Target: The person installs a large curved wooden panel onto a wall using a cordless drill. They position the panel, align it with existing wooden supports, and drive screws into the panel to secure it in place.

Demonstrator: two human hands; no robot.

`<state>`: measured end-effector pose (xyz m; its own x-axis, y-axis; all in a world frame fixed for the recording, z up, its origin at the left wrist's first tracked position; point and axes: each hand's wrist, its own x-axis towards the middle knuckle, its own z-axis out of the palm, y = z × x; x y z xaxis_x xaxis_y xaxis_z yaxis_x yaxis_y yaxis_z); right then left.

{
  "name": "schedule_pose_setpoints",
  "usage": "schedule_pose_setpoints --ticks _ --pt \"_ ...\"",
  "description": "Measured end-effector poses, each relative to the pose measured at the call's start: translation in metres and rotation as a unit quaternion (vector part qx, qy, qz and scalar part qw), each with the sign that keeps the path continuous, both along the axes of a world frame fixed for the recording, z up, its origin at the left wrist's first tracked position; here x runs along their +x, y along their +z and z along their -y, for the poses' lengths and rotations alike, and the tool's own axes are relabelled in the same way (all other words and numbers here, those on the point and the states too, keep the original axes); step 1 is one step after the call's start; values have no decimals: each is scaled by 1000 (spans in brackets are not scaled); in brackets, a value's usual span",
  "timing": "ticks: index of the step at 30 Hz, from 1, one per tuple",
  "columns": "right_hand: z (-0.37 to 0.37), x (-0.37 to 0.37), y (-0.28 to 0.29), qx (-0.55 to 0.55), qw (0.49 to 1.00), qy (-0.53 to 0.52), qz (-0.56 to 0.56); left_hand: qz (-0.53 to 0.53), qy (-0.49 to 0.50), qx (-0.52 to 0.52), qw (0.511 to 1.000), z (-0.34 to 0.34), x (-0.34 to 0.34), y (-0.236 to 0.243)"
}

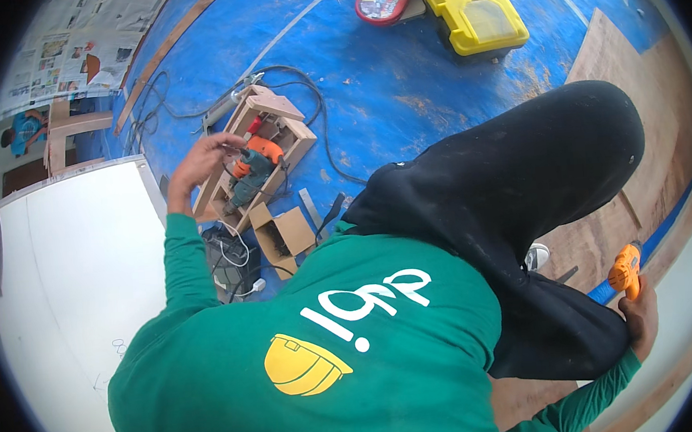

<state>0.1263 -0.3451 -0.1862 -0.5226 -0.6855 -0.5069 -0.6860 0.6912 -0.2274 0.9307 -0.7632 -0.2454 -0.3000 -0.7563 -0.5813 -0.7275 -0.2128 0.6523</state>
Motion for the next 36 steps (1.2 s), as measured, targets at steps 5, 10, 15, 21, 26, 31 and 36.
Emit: schedule_pose_setpoints --ticks 5,10,15,21,26,31,36 --pt "8 -19 -8 67 998 9 2 -56 124 265 955 -41 32 -8" --pt "0 -36 -11 94 995 36 4 6 37 422 906 -126 103 -125" --pt "-14 -65 -31 40 986 -57 152 303 -345 -33 888 -240 145 -276" --pt "-19 -95 -74 65 985 117 -111 323 292 -66 898 -285 98 -319" --pt "-25 -88 -76 23 993 71 -87 365 176 44 913 -271 110 -315" --pt "-22 -72 -67 -43 998 33 -35 393 111 40 912 -259 114 -321" --pt "-17 -67 -63 -21 998 12 -53 392 84 94 911 -247 113 -308"
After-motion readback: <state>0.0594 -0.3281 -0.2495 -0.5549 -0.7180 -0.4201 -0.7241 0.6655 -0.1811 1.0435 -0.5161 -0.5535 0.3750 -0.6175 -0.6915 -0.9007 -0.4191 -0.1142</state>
